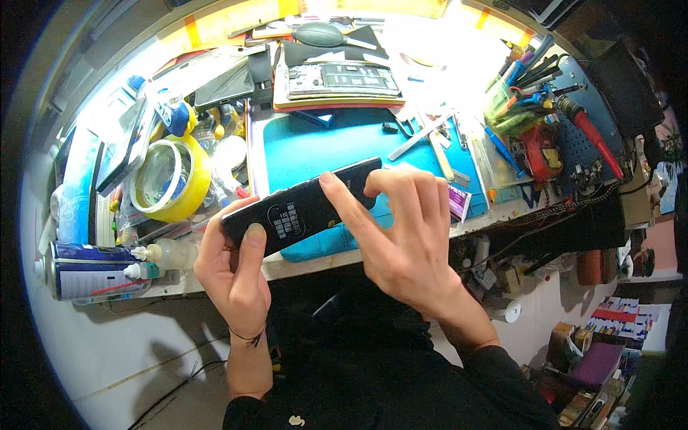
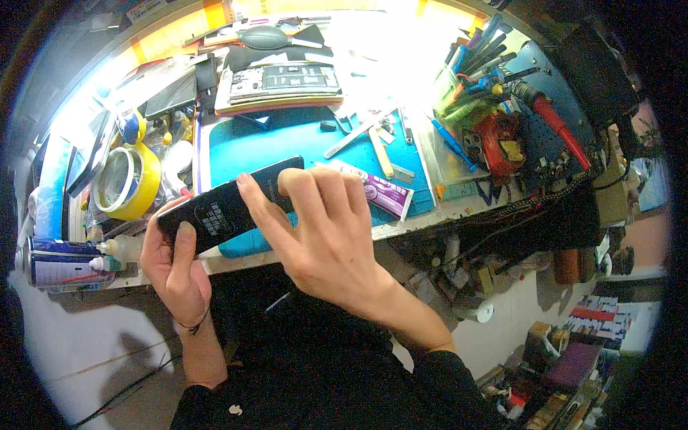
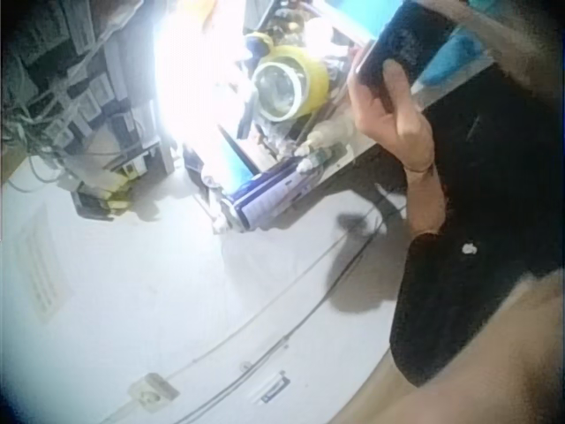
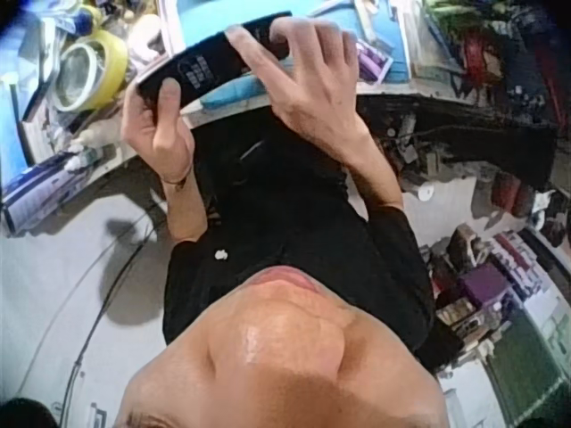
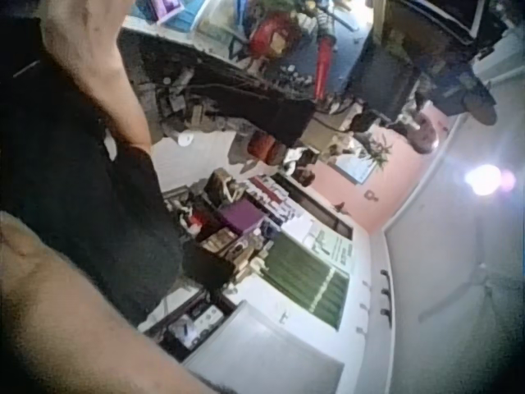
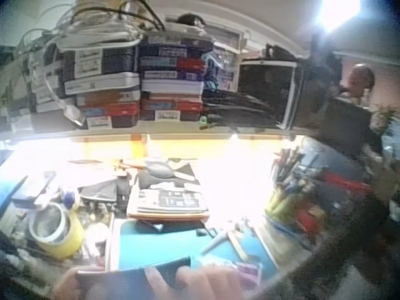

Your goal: The person applies adhesive from a tube along the edges of a black rectangular battery, then uses a metal tool to press and smooth the adhesive. The person repeats the application and smoothing process several times.

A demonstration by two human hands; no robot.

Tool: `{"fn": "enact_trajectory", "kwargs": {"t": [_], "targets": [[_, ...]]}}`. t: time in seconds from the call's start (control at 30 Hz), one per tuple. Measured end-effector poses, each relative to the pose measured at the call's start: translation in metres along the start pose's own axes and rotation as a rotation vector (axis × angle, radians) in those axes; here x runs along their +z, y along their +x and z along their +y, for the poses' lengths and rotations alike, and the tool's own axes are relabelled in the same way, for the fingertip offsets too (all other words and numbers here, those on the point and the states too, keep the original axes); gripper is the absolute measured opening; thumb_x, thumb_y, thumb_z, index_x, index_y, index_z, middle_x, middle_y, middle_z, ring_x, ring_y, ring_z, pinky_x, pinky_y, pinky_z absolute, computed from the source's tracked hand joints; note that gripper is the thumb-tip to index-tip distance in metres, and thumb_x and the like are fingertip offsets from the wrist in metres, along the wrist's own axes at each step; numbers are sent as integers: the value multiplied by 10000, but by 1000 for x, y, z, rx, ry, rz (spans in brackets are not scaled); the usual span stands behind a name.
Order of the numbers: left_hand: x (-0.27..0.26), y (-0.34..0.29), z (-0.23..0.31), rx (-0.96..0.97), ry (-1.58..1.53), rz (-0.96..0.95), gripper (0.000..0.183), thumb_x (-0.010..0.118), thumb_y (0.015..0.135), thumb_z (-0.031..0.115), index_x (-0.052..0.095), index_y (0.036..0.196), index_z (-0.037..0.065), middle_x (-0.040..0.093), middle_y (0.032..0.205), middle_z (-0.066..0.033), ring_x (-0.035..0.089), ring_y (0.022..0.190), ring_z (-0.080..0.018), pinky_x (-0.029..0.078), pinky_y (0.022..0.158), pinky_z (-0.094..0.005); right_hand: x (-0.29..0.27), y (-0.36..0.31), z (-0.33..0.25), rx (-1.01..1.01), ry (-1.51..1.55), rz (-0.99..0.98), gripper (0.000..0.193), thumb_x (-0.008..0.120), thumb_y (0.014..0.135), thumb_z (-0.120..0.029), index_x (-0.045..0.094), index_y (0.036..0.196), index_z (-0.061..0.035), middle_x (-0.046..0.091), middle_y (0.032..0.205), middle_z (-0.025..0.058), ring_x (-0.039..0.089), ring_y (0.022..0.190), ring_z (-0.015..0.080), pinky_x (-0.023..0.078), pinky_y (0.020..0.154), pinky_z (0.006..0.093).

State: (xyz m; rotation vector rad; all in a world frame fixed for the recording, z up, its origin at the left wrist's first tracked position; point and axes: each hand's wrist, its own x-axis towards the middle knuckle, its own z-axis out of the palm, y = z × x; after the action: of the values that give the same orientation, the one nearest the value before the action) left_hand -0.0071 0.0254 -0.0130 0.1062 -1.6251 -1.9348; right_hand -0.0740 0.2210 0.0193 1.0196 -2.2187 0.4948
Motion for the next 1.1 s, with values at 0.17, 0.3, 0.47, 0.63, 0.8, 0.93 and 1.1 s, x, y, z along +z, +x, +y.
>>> {"fn": "enact_trajectory", "kwargs": {"t": [0.17,0.3,0.47,0.63,0.8,0.93,1.1], "targets": [[-1,-1,1,-3,-10,-18,300,672,992,20,656,1267,-99,736,1142,-157,676,1063,-171,492,995,-302,-6,-9,20,26,-132,22,401,636,862,-128,740,1248,-98,530,968,59,528,893,243,378,784,394],[-2,-1,0,-1,0,-14,302,671,988,14,657,1269,-97,737,1135,-154,675,1058,-169,494,987,-298,-13,-5,10,73,-48,4,437,674,875,-7,754,1292,-114,516,996,71,499,928,248,370,817,406],[0,-1,2,-3,3,2,299,667,988,15,660,1265,-96,738,1126,-151,677,1046,-167,497,978,-299,-6,5,3,-15,-46,2,425,667,853,-60,753,1264,-122,518,992,60,515,930,239,371,809,392],[-3,0,1,15,36,-26,295,668,991,24,662,1260,-96,738,1120,-151,679,1037,-167,500,964,-296,-6,-6,23,2,-150,41,395,644,852,-105,739,1235,-103,534,996,67,524,893,241,384,763,386],[-2,-1,2,11,12,-24,298,673,991,34,662,1259,-96,734,1114,-146,674,1035,-166,495,974,-297,-13,-8,31,135,4,71,409,674,835,-3,721,1240,-38,581,1019,90,533,899,270,416,774,405],[-5,-1,1,-15,-96,-36,313,663,991,33,647,1272,-103,720,1136,-153,666,1058,-173,490,993,-303,-29,1,33,486,579,42,435,721,933,-45,657,1359,18,710,1214,174,674,1064,270,540,914,376],[-9,-4,11,-93,-228,-55,319,654,983,53,639,1260,-106,709,1136,-154,666,1062,-177,498,998,-311,-38,9,33,753,1223,-263,544,794,920,-86,613,1415,45,746,1231,219,731,1038,196,595,891,314]]}}
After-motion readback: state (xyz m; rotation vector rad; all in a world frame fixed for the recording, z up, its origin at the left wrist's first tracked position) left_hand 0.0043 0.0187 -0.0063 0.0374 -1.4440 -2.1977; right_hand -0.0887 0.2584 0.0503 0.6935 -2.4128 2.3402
